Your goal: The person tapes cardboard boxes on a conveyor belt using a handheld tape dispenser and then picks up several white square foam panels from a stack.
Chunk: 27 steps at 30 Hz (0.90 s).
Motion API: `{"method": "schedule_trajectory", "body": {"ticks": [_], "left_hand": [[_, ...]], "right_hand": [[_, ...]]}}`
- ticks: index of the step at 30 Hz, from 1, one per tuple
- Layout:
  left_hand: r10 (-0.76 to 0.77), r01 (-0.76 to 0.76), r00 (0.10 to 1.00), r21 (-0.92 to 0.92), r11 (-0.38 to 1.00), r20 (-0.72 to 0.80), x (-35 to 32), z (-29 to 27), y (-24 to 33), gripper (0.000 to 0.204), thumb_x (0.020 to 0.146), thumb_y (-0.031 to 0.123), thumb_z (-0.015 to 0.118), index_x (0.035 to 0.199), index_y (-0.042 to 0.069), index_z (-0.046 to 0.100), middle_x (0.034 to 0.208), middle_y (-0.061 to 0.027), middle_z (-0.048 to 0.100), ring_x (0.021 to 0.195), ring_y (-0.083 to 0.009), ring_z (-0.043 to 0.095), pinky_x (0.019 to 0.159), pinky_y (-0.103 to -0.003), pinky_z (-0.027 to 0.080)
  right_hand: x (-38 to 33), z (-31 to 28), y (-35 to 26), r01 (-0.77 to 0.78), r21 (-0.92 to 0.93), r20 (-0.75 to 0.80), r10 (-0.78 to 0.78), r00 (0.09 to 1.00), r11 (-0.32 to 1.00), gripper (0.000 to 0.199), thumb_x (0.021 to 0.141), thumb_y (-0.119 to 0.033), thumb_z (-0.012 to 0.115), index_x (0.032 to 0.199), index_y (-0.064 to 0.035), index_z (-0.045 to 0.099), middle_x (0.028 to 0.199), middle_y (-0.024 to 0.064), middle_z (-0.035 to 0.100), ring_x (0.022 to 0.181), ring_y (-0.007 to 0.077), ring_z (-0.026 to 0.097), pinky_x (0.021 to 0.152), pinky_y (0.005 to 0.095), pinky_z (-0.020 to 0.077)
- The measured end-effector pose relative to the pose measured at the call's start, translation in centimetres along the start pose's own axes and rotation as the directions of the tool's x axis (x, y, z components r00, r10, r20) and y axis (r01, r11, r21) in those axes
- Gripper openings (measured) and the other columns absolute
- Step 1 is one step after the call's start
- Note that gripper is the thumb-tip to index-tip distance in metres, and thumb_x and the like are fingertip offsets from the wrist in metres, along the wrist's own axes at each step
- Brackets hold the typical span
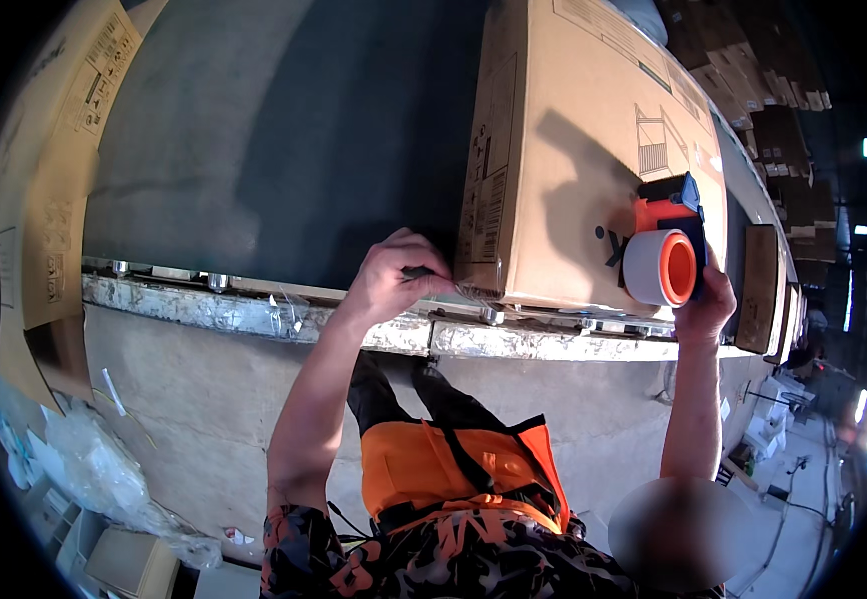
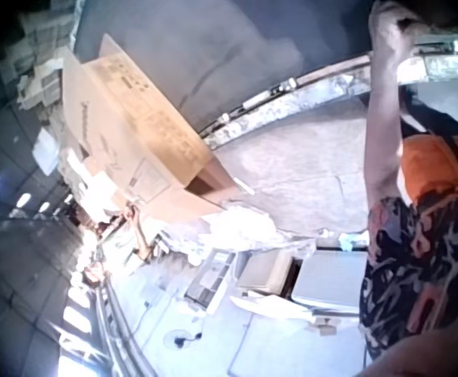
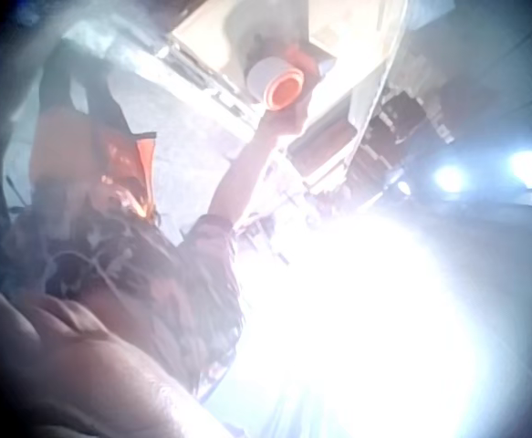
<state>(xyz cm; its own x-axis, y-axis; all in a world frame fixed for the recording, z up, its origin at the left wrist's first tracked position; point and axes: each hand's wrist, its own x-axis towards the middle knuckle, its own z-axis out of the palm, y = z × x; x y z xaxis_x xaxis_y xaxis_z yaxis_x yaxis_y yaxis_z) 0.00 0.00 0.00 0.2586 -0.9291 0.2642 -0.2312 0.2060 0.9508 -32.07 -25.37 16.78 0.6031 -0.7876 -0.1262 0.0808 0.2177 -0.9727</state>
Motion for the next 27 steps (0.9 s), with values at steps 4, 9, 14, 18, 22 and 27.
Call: {"method": "schedule_trajectory", "body": {"ticks": [4, 9, 14, 18, 22, 27], "left_hand": [[0.085, -0.072, 0.951, 0.053, 0.996, -0.298, -1.4, 1.5, 0.0, 0.019, 0.062, 0.008, 0.085, 0.077, 0.007, 0.073, 0.079, -0.0027, 0.067, 0.078, -0.0178, 0.060, 0.068, -0.032, 0.050], [0.036, -0.039, 0.860, 0.004, 0.999, -0.509, -1.9, 4.1, 0.0, 0.019, 0.064, 0.001, 0.083, 0.077, 0.005, 0.071, 0.080, -0.0043, 0.066, 0.076, -0.0180, 0.060, 0.063, -0.029, 0.050], [0.026, -0.053, 0.800, -0.028, 0.998, -0.600, -0.9, 5.0, -0.3, 0.019, 0.062, -0.004, 0.081, 0.077, 0.005, 0.072, 0.080, -0.0044, 0.065, 0.078, -0.0174, 0.060, 0.063, -0.028, 0.050], [0.001, -0.025, 0.858, -0.041, 0.999, -0.514, 0.4, 3.9, 0.2, 0.021, 0.060, -0.012, 0.072, 0.073, 0.005, 0.073, 0.077, -0.0049, 0.067, 0.076, -0.0177, 0.061, 0.064, -0.030, 0.051], [0.008, -0.029, 0.923, -0.048, 0.998, -0.386, 1.0, 3.4, -0.3, 0.023, 0.058, -0.012, 0.068, 0.071, 0.007, 0.073, 0.074, -0.0026, 0.067, 0.076, -0.0172, 0.062, 0.066, -0.031, 0.053], [0.014, -0.036, 0.994, -0.208, 0.978, -0.105, 3.4, 5.9, -0.6, 0.021, 0.061, -0.011, 0.068, 0.075, 0.005, 0.072, 0.076, -0.0066, 0.067, 0.076, -0.0200, 0.063, 0.067, -0.031, 0.052]], "right_hand": [[-0.1, -0.4, 0.4, -0.006, 0.044, -0.020, 0.007, 1.000, 0.999, 0.057, 0.086, -0.027, 0.048, 0.135, 0.0031, 0.044, 0.129, 0.0154, 0.055, 0.121, 0.0259, 0.053, 0.105, 0.0383, 0.0387], [0.1, 0.0, 0.2, 0.019, -0.028, -0.207, -0.024, 0.978, 0.999, 0.058, 0.082, -0.024, 0.047, 0.133, 0.0038, 0.046, 0.123, 0.0154, 0.059, 0.116, 0.0255, 0.056, 0.103, 0.0365, 0.0402], [0.2, 1.0, 0.1, 0.005, -0.079, -0.177, -0.019, 0.984, 0.997, 0.061, 0.081, -0.029, 0.046, 0.132, 0.0038, 0.046, 0.126, 0.0163, 0.057, 0.118, 0.0267, 0.054, 0.104, 0.0367, 0.0392], [0.0, 1.9, 0.3, 0.041, -0.022, -0.035, -0.041, 0.999, 0.999, 0.059, 0.082, -0.026, 0.045, 0.133, 0.0046, 0.044, 0.133, 0.0190, 0.051, 0.122, 0.0284, 0.052, 0.107, 0.0372, 0.0367], [-2.1, -0.1, 0.7, 0.368, -0.432, -0.239, -0.498, 0.833, 0.823, 0.052, 0.090, -0.021, 0.043, 0.135, 0.0054, 0.044, 0.137, 0.0194, 0.048, 0.122, 0.0269, 0.052, 0.104, 0.0375, 0.0392], [-12.5, 6.6, -2.6, 0.249, -0.902, 0.423, -0.611, 0.669, -0.353, 0.034, 0.090, -0.028, 0.054, 0.117, -0.0068, 0.057, 0.123, 0.0100, 0.053, 0.106, 0.0277, 0.056, 0.093, 0.0429, 0.0476]]}}
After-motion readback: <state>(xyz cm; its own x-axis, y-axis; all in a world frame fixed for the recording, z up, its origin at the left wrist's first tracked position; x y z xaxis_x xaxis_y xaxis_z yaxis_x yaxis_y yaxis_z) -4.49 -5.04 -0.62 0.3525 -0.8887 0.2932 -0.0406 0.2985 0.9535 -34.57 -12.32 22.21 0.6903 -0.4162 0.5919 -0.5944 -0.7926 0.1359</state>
